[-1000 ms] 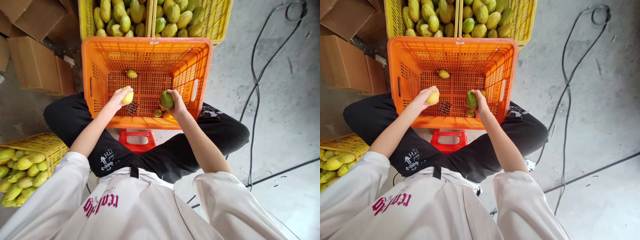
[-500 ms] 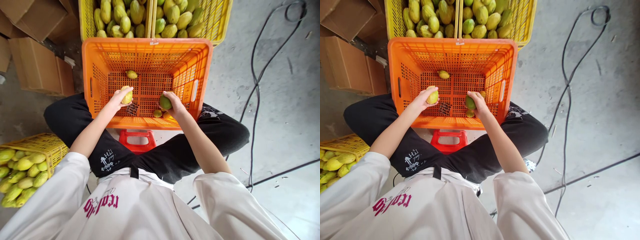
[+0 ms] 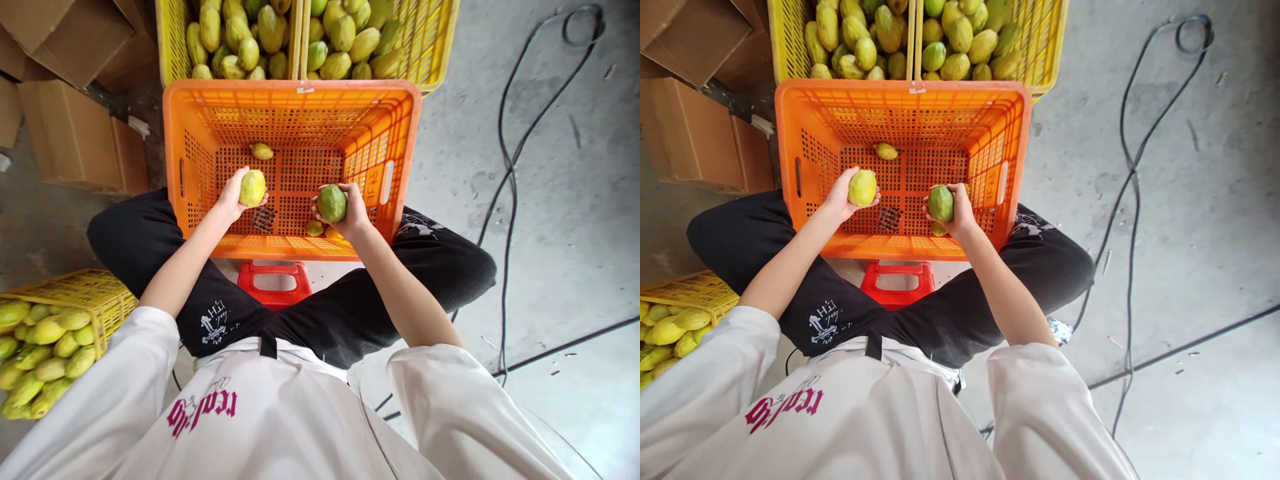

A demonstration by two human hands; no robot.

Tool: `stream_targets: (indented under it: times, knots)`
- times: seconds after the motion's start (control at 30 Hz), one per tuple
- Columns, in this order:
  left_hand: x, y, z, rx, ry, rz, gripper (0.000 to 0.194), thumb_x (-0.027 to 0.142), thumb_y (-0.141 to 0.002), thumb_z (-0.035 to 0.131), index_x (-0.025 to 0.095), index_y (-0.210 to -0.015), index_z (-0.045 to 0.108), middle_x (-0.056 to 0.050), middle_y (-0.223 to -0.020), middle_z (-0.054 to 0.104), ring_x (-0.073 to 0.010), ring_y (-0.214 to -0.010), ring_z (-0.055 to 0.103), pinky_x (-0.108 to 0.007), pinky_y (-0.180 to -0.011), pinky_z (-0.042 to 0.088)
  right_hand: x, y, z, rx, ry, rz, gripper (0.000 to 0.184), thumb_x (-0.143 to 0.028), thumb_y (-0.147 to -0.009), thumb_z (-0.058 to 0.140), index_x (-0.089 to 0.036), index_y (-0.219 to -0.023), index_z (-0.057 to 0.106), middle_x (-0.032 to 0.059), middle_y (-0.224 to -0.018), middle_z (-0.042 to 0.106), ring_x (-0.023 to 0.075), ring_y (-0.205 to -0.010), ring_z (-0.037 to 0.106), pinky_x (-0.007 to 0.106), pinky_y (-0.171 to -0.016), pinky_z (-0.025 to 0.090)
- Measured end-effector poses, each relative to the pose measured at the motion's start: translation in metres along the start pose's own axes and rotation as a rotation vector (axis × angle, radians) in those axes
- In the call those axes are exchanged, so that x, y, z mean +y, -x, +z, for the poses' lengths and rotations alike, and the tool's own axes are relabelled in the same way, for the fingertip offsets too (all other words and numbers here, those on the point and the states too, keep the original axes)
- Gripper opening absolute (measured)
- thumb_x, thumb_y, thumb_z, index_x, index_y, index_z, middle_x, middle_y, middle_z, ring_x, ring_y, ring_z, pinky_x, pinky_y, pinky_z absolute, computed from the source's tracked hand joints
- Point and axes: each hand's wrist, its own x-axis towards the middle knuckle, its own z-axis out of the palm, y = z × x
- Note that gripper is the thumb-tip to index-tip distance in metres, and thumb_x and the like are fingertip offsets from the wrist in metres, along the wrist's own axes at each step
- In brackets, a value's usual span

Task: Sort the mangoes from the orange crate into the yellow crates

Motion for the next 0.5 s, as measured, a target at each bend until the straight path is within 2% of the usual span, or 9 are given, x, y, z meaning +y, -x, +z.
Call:
stream_targets:
  times: [0.13, 0.23, 0.33, 0.43, 0.5]
  knots:
    - [-0.006, -0.003, 0.0, -0.016, 0.0, -0.048, 0.051, 0.065, -0.084, 0.056, 0.019, -0.103, 0.067, -0.007, -0.071, 0.07, -0.0231, -0.072, 0.073, -0.033, -0.067, 0.06, 0.007, -0.001, 0.001, 0.03, -0.038, 0.085, 0.034, -0.053, -0.086, 0.048, -0.022, -0.088, 0.062, 0.0052, -0.072, 0.067, 0.0235, -0.074, 0.069, 0.036, -0.061, 0.058]
    - [-0.011, -0.005, 0.0, -0.031, -0.022, -0.08, 0.05, 0.065, -0.085, 0.056, 0.018, -0.101, 0.065, -0.007, -0.071, 0.07, -0.0224, -0.069, 0.072, -0.033, -0.064, 0.059, 0.01, -0.003, 0.002, 0.075, -0.045, 0.129, 0.033, -0.054, -0.086, 0.051, -0.023, -0.087, 0.061, 0.0035, -0.069, 0.065, 0.0223, -0.072, 0.068, 0.034, -0.059, 0.058]
    - [-0.011, -0.004, -0.001, -0.059, -0.03, -0.041, 0.047, 0.061, -0.079, 0.068, 0.019, -0.099, 0.063, -0.006, -0.072, 0.069, -0.0197, -0.067, 0.071, -0.031, -0.066, 0.059, 0.01, -0.004, 0.003, 0.068, -0.033, 0.068, 0.031, -0.055, -0.082, 0.062, -0.025, -0.086, 0.057, 0.0016, -0.072, 0.064, 0.022, -0.075, 0.068, 0.035, -0.061, 0.06]
    - [-0.009, -0.002, -0.002, -0.085, -0.032, 0.027, 0.044, 0.047, -0.069, 0.082, 0.02, -0.096, 0.06, -0.004, -0.075, 0.069, -0.0177, -0.069, 0.071, -0.031, -0.071, 0.058, 0.009, -0.002, 0.004, 0.071, -0.021, -0.019, 0.032, -0.05, -0.076, 0.073, -0.027, -0.086, 0.053, 0.0002, -0.076, 0.063, 0.0226, -0.081, 0.068, 0.038, -0.066, 0.062]
    - [-0.009, -0.002, -0.003, -0.08, -0.033, 0.048, 0.042, 0.038, -0.066, 0.085, 0.02, -0.093, 0.058, -0.003, -0.077, 0.069, -0.0173, -0.071, 0.07, -0.032, -0.073, 0.058, 0.009, 0.0, 0.004, 0.066, -0.019, -0.056, 0.034, -0.044, -0.072, 0.078, -0.027, -0.086, 0.052, -0.0005, -0.079, 0.063, 0.0228, -0.083, 0.068, 0.041, -0.068, 0.063]
